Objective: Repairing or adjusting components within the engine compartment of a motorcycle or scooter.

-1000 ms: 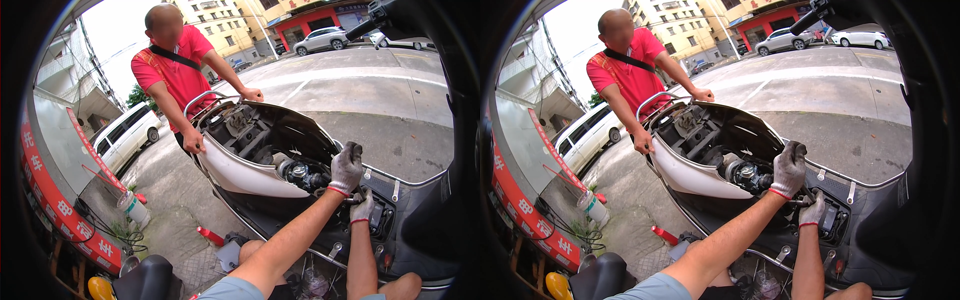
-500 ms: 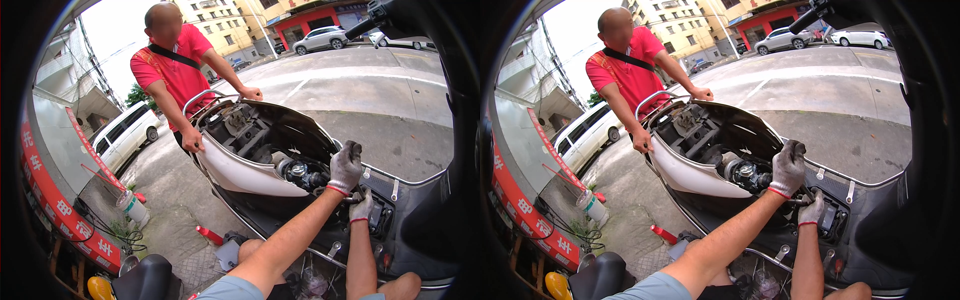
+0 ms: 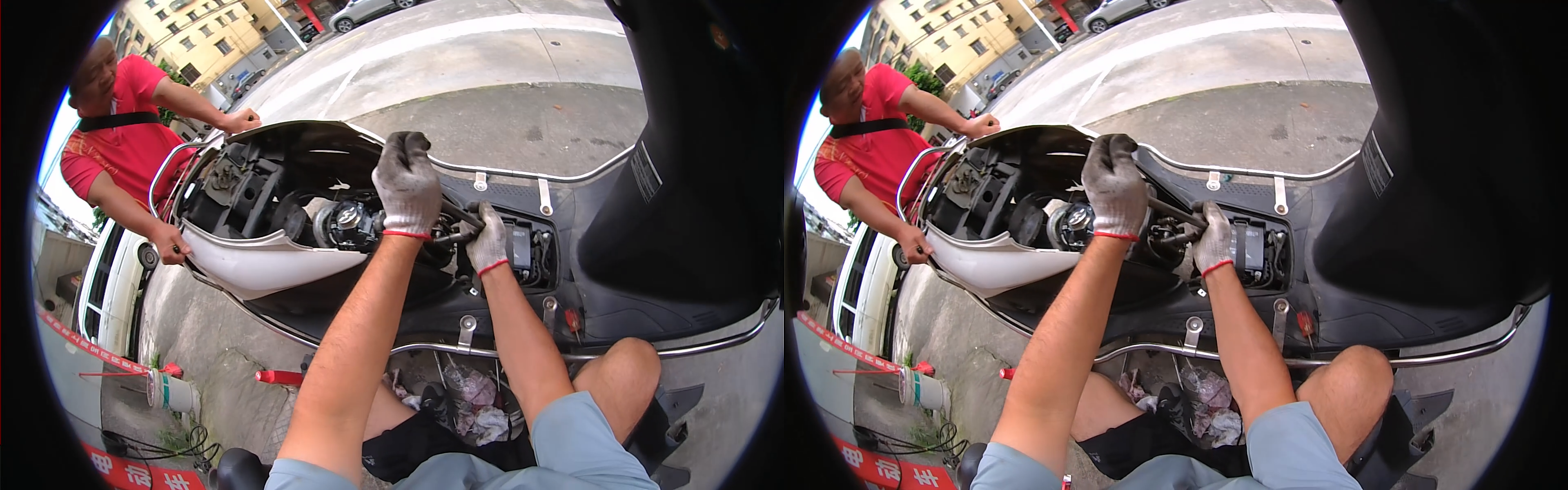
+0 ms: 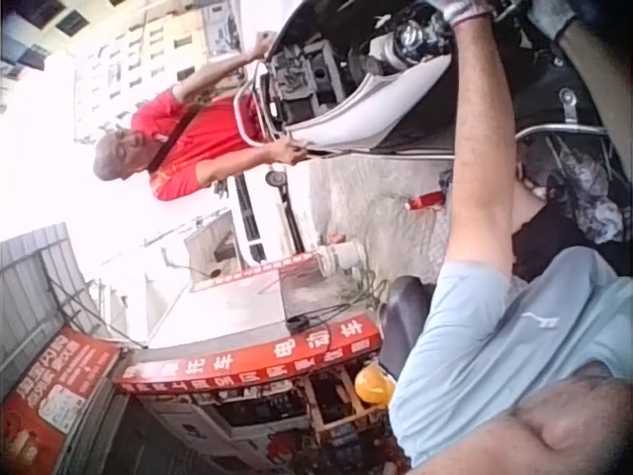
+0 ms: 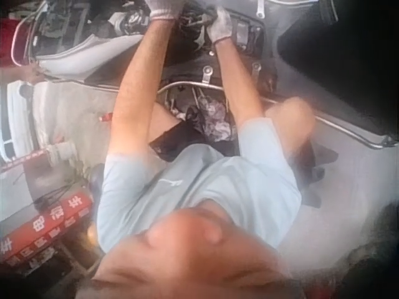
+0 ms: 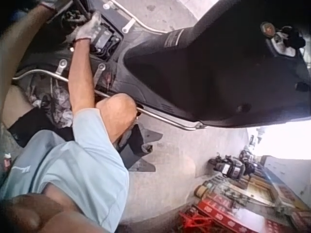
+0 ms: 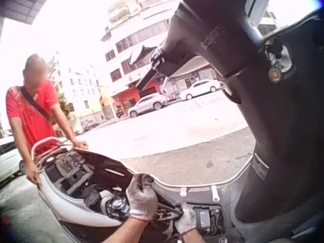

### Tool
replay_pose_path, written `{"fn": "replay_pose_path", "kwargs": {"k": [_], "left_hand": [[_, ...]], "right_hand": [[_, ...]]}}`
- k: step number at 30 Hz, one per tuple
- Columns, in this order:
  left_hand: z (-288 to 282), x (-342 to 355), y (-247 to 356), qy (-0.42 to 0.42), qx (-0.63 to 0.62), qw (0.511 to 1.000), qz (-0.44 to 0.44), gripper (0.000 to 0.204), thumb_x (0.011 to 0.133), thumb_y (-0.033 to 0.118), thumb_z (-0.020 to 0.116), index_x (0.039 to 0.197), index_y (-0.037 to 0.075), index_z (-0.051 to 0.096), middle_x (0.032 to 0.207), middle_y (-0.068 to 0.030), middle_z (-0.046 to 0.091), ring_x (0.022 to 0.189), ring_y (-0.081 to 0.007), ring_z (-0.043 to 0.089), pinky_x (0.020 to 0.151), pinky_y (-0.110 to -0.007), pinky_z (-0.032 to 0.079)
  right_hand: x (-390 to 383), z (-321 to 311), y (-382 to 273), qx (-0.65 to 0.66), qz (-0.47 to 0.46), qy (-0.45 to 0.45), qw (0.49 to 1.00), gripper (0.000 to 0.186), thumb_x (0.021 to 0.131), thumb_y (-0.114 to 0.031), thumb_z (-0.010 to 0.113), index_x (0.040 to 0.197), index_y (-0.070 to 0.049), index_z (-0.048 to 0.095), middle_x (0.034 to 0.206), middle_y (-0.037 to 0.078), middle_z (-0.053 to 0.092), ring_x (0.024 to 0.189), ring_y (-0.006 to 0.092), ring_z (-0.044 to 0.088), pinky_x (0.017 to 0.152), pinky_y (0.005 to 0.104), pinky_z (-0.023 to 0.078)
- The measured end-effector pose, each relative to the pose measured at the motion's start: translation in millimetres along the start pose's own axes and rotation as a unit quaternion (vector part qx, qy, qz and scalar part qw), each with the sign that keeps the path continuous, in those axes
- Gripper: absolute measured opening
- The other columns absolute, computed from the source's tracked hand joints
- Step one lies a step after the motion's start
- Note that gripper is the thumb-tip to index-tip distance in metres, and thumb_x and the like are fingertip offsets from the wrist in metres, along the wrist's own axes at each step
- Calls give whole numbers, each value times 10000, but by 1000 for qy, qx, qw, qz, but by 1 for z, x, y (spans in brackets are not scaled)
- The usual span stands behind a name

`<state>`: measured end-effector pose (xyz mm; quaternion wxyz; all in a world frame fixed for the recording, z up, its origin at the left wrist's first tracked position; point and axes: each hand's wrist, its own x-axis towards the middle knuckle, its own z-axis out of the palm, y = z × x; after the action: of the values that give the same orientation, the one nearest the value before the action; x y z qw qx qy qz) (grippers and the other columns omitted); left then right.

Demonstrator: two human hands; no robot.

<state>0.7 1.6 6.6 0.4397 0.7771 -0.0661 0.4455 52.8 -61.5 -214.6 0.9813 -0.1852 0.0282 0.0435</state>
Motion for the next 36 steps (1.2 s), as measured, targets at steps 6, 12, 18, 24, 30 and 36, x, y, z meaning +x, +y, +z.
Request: {"fn": "replay_pose_path", "kwargs": {"k": [6, 12, 18, 24, 30, 36], "left_hand": [[8, 0, -1, 44, -78, 977, -191, 305, 1028, 199, 539, 900, -56, 646, 740, -110, 649, 698, -188, 596, 692, -336, 484], [5, 2, 4, 25, 32, 999, -6, 296, 1021, 182, 535, 870, -47, 645, 737, -149, 648, 687, -215, 602, 689, -350, 483], [3, 7, -2, 19, 40, 999, 30, 273, 1011, 173, 534, 872, -34, 646, 744, -150, 655, 676, -227, 590, 691, -346, 482], [8, 11, -4, 21, 30, 999, 33, 266, 1001, 181, 552, 862, -24, 646, 719, -174, 653, 656, -282, 633, 658, -366, 495], [11, 19, -7, 15, 39, 999, 27, 285, 999, 196, 548, 855, -24, 659, 727, -176, 653, 673, -281, 618, 689, -372, 492], [12, 17, -8, 11, 54, 998, 23, 297, 1007, 215, 548, 863, -18, 662, 734, -181, 657, 689, -296, 634, 687, -379, 493]], "right_hand": [[-9, 13, -6, 12, 13, 43, 999, 332, 1044, -267, 504, 885, 2, 616, 650, 63, 525, 454, 189, 549, 426, 268, 417], [-7, 20, -1, -7, -4, 118, 993, 331, 1047, -301, 491, 899, -21, 587, 614, 55, 504, 420, 167, 460, 441, 294, 426], [-9, 30, 0, -24, -13, 126, 992, 327, 1060, -328, 476, 919, -45, 559, 542, 23, 428, 402, 149, 372, 486, 332, 451], [-8, 27, 1, 17, -24, 148, 989, 316, 1032, -275, 519, 858, -25, 603, 632, 61, 522, 428, 155, 449, 404, 286, 398], [-6, 28, 2, 11, -19, 140, 990, 320, 1052, -295, 489, 866, -48, 572, 584, 24, 440, 427, 141, 392, 470, 319, 423], [-6, 26, 1, 6, -20, 145, 989, 326, 1052, -302, 489, 872, -45, 577, 615, 36, 461, 438, 143, 406, 467, 317, 423]]}}
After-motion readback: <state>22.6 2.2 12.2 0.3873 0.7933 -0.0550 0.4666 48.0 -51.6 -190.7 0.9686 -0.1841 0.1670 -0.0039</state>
